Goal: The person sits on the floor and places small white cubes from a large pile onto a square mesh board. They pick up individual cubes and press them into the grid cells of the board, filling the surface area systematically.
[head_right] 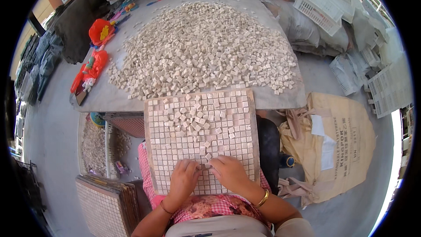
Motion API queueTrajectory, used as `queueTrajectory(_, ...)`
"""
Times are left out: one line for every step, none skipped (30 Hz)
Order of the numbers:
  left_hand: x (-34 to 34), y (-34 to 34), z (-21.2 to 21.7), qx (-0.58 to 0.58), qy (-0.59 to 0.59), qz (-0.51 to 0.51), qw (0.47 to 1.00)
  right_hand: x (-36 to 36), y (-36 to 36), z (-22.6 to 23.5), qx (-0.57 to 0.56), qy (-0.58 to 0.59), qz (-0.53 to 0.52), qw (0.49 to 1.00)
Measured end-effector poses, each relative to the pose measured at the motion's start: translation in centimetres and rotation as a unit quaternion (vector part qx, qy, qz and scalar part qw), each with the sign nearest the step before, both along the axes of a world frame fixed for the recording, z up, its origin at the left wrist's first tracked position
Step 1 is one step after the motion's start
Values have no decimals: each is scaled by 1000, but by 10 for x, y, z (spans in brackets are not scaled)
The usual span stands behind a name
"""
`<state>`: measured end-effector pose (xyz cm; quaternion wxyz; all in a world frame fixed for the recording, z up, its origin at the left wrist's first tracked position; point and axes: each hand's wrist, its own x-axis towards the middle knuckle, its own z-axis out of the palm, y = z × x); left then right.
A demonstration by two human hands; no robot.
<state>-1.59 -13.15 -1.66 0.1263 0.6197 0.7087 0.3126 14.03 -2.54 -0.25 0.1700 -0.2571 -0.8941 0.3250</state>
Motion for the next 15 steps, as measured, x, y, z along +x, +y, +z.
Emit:
queueTrajectory(0, 2, 0, -4, 3, 2, 1000, -4, 0, -1, 22, -3, 13, 1000)
queueTrajectory(0, 3, -1, 1, 15, -1, 1000, -7, 1, -3, 45, -6, 26, 999)
queueTrajectory(0, 3, -2, 6, 25, -5, 1000, -9, 1, -4, 67, -10, 38, 997)
queueTrajectory(0, 4, -3, 11, 35, -9, 999, -11, 2, -5, 78, -5, 41, 996)
queueTrajectory(1, 4, -2, 21, 46, -11, 999, -12, 2, -6, 88, 1, 44, 995)
queueTrajectory(1, 5, -1, 33, 57, -14, 998, -13, 3, -6, 99, 6, 47, 994)
queueTrajectory(1, 5, -1, 44, 67, -17, 997, -13, 3, -8, 91, -2, 45, 995)
queueTrajectory(1, 5, -2, 46, 56, -30, 997, -13, 4, -10, 83, -10, 42, 996)
queueTrajectory(0, 3, -4, 49, 45, -40, 997, -13, 4, -12, 75, -19, 43, 996)
queueTrajectory(-1, 2, -6, 52, 34, -50, 997, -13, 4, -12, 55, -13, 26, 998)
queueTrajectory(-2, 0, -7, 39, 33, -58, 997, -12, 4, -13, 35, -8, 9, 999)
queueTrajectory(-2, -3, -8, 26, 31, -66, 997, -11, 3, -14, 15, -4, -6, 1000)
queueTrajectory(-3, -4, -8, 13, 29, -73, 997, -10, 4, -14, -9, 4, -13, 1000)
queueTrajectory(-4, -7, -5, -16, -111, 3, 994, -9, 5, -13, -33, 12, -19, 999)
queueTrajectory(-4, -9, 2, -45, -250, 77, 964, -7, 5, -11, -57, 17, -27, 998)
